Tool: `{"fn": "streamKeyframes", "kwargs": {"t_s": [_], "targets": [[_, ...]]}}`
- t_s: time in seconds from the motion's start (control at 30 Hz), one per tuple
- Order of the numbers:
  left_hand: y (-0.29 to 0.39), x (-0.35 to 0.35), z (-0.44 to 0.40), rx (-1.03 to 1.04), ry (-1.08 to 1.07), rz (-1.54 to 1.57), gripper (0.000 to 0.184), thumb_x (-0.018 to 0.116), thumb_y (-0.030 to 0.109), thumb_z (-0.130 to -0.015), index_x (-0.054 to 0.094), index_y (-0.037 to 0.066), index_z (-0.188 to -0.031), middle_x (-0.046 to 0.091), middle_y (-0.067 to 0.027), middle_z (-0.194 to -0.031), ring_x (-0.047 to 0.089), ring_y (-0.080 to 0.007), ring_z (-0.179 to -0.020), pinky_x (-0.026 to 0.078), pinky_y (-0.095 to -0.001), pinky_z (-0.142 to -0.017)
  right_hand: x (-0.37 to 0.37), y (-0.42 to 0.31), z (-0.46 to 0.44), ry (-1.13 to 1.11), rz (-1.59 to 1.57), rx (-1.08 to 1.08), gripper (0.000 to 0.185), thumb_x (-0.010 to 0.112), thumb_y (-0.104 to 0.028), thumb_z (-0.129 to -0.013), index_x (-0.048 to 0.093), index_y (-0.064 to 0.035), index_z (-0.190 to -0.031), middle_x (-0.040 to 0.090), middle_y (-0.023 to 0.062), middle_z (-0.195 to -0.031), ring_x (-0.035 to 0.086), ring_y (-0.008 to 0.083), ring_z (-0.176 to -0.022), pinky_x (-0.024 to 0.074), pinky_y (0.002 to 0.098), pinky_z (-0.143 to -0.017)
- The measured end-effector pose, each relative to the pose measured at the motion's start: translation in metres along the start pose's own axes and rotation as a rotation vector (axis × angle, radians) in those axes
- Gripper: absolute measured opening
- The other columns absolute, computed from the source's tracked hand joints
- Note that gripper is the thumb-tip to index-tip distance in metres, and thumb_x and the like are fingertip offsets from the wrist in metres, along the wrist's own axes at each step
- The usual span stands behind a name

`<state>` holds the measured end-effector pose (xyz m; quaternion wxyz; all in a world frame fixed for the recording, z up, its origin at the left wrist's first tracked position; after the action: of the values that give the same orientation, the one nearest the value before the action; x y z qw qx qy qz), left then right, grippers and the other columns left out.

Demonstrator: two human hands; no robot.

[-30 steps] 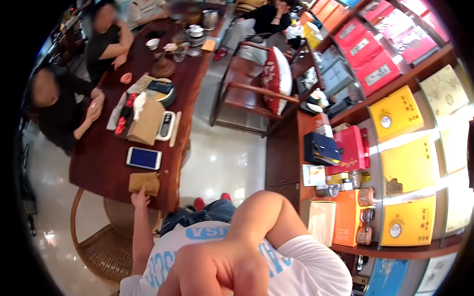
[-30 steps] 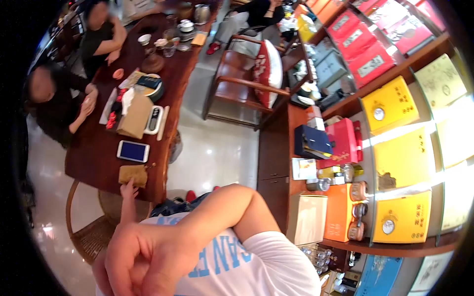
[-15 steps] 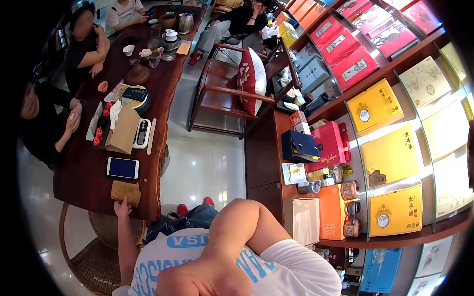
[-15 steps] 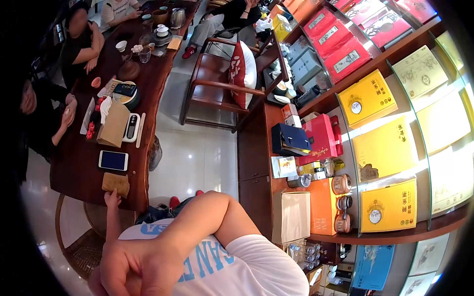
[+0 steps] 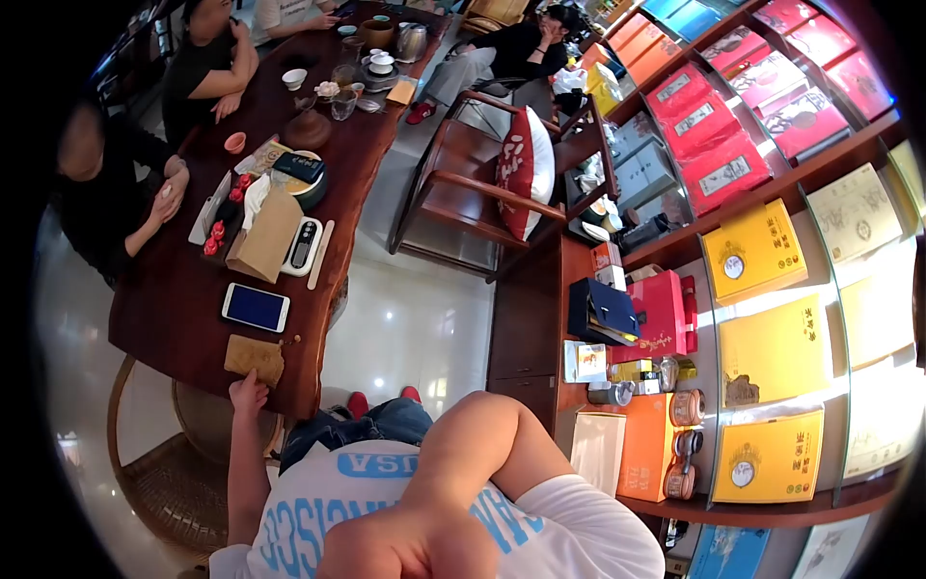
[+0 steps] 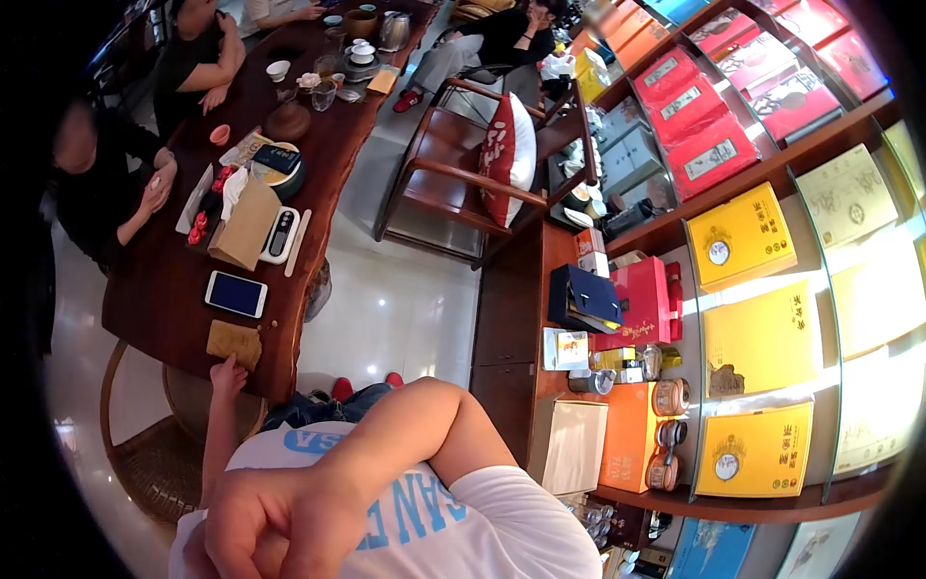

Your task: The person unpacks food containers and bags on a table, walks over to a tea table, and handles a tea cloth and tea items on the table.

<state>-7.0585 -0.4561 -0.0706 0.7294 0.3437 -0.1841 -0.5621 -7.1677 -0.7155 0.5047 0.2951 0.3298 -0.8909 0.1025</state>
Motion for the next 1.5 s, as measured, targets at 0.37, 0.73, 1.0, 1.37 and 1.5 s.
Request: {"fn": "streamKeyframes", "kwargs": {"t_s": [0.37, 0.73, 1.0, 1.37, 1.5], "targets": [[0.035, 0.002, 0.005, -0.012, 0.044, -0.333, 0.029, 0.063, 0.029, -0.085, 0.061, 0.000, -0.085, 0.066, -0.0107, -0.075, 0.066, -0.0254, -0.070, 0.051, -0.0386, -0.059, -0.013, -0.027, -0.005, 0.076, -0.193, 0.087, 0.024, 0.072, -0.015, -0.080, 0.066, 0.0064, -0.091, 0.055, 0.0148, -0.094, 0.056, 0.0216, -0.083, 0.0474, 0.0275, -0.067], [0.154, 0.157, 0.112, 0.907, 0.345, -0.923, 0.013, 0.059, 0.020, -0.085, 0.062, 0.008, -0.084, 0.060, -0.0120, -0.082, 0.060, -0.0350, -0.076, 0.048, -0.0445, -0.063, -0.040, -0.121, -0.010, 0.061, -0.244, -0.054, 0.026, 0.071, -0.017, -0.082, 0.065, 0.0060, -0.093, 0.056, 0.0139, -0.091, 0.054, 0.0223, -0.083, 0.0444, 0.0302, -0.067], [0.194, 0.278, 0.082, 0.895, 0.284, -0.932, 0.013, 0.061, 0.020, -0.084, 0.062, 0.007, -0.080, 0.057, -0.0131, -0.080, 0.059, -0.0352, -0.075, 0.048, -0.0441, -0.063, -0.033, -0.250, -0.016, 0.049, -0.158, -0.092, 0.025, 0.069, -0.019, -0.084, 0.067, 0.0040, -0.092, 0.057, 0.0136, -0.090, 0.054, 0.0228, -0.081, 0.0434, 0.0336, -0.067], [0.248, 0.378, 0.088, 0.863, 0.273, -0.809, 0.011, 0.065, 0.017, -0.080, 0.065, 0.005, -0.080, 0.060, -0.0135, -0.078, 0.060, -0.0341, -0.074, 0.048, -0.0428, -0.064, -0.041, -0.382, -0.034, 0.082, -0.300, 0.108, 0.023, 0.070, -0.018, -0.083, 0.068, 0.0043, -0.089, 0.058, 0.0147, -0.089, 0.055, 0.0221, -0.079, 0.0440, 0.0314, -0.065], [0.273, 0.389, 0.088, 0.881, 0.241, -0.783, 0.009, 0.065, 0.014, -0.079, 0.066, 0.005, -0.078, 0.059, -0.0129, -0.076, 0.060, -0.0330, -0.072, 0.047, -0.0420, -0.062, -0.070, -0.410, -0.049, 0.060, -0.314, 0.113, 0.023, 0.070, -0.016, -0.083, 0.067, 0.0049, -0.090, 0.058, 0.0149, -0.088, 0.054, 0.0221, -0.079, 0.0441, 0.0307, -0.065]]}}
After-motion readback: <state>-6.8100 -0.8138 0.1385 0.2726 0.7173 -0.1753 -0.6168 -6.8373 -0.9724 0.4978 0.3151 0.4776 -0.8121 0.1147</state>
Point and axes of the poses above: each hand's wrist, its own z-axis away from the middle knuckle, its own x-axis out of the palm, y = z × x, the point moved 6 cm from there along -z, towards the middle knuckle
